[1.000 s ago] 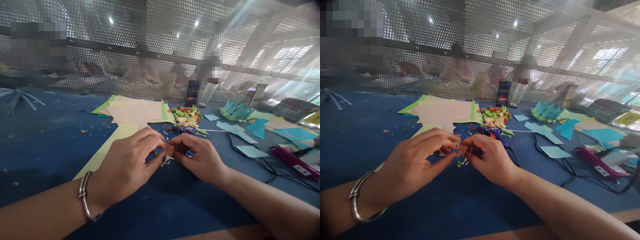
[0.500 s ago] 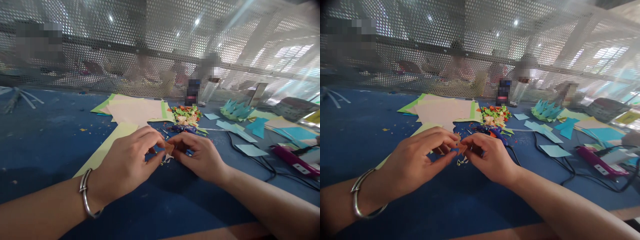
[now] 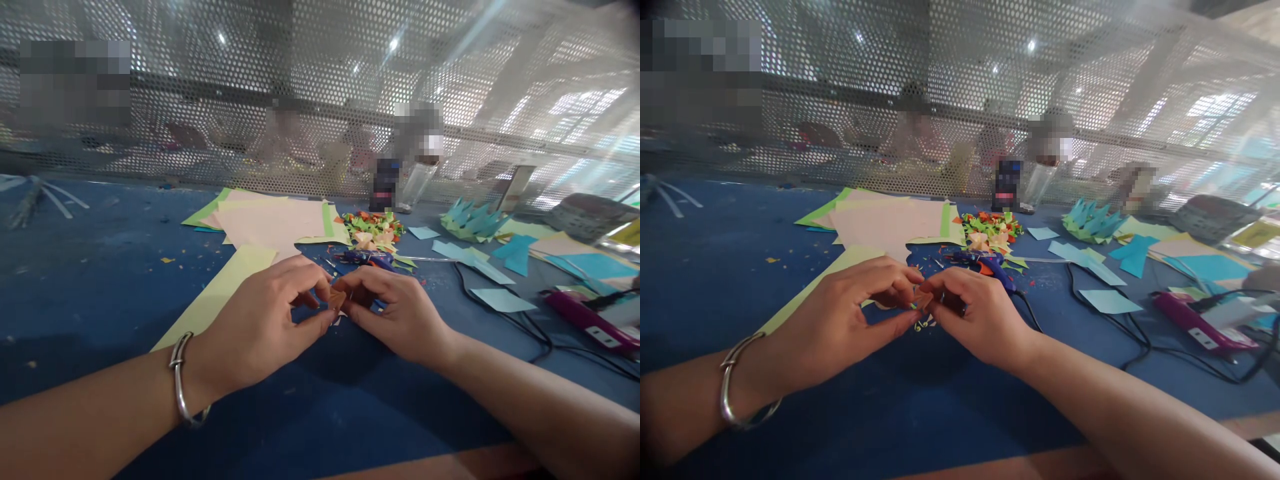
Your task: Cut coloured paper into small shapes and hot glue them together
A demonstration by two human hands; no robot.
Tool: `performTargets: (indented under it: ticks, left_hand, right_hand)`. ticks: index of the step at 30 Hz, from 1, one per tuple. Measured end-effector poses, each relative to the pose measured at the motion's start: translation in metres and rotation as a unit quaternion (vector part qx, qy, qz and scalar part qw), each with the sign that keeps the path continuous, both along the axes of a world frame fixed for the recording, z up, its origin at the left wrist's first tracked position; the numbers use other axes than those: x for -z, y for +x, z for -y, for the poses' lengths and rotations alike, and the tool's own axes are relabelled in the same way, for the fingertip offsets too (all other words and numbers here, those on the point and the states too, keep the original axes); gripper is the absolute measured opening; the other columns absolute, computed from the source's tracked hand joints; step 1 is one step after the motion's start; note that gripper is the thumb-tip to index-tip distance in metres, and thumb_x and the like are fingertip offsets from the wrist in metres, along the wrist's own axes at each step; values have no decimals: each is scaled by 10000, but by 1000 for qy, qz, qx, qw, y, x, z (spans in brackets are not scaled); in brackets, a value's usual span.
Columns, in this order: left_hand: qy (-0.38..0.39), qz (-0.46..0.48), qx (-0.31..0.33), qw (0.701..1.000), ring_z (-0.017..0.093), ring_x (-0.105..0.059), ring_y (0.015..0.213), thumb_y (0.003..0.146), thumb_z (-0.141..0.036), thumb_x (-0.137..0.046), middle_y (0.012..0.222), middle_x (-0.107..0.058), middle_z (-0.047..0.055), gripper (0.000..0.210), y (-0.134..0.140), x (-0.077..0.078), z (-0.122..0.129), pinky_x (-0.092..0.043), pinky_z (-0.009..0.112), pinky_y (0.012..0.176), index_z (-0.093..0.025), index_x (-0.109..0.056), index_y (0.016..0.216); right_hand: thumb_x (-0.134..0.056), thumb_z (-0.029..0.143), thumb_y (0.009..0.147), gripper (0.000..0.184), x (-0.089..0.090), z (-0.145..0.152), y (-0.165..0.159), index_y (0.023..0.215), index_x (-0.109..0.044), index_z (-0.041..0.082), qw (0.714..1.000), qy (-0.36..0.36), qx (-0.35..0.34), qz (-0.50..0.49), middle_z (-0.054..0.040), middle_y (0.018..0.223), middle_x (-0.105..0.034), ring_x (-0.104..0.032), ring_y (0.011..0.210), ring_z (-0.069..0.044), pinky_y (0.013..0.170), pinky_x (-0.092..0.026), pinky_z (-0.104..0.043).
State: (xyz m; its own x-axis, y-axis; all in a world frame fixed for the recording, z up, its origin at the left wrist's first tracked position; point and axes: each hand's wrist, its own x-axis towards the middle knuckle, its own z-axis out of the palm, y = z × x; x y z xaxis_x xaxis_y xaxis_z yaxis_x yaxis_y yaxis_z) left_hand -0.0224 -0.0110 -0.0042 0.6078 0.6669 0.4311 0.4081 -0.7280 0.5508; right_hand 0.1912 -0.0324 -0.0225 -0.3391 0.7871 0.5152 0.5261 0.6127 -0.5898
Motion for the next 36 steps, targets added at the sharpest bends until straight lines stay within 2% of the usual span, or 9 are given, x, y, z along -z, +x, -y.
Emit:
performTargets:
  ticks: [8,16,29,36]
  left_hand:
    - [-50,28,9,998,131,-684,881,873,-207,-687,1060,-689,40,38,-1,-1,-3,-575,251,816,-182,-688,902]
    - [-81,37,1,996,162,-696,921,880,-238,-686,1034,-720,49,62,-1,-5,-3,-584,272,818,-185,-718,875]
    - [-46,28,-3,999,164,-707,891,878,-232,-678,1006,-743,51,75,0,-7,-4,-578,280,788,-183,-734,873]
    - [1,24,4,1000,171,-697,917,869,-137,-622,991,-744,59,118,0,-4,-3,-572,292,828,-172,-734,881]
  right_hand:
    - [-611,126,877,145,0,-1,2,986,-705,142,1000,-11,-7,2,-6,809,-684,-594,649,-89,613,-482,-195]
    - [-596,116,882,132,2,-1,2,966,-683,167,1000,-19,-23,8,-11,847,-686,-607,689,-104,646,-493,-218]
    - [-597,106,871,131,1,-1,3,942,-676,182,1000,-6,-22,16,-1,823,-679,-606,676,-108,637,-490,-225]
    - [-589,68,857,195,2,-1,2,963,-691,196,999,-1,-27,18,3,840,-685,-603,676,-105,644,-487,-222]
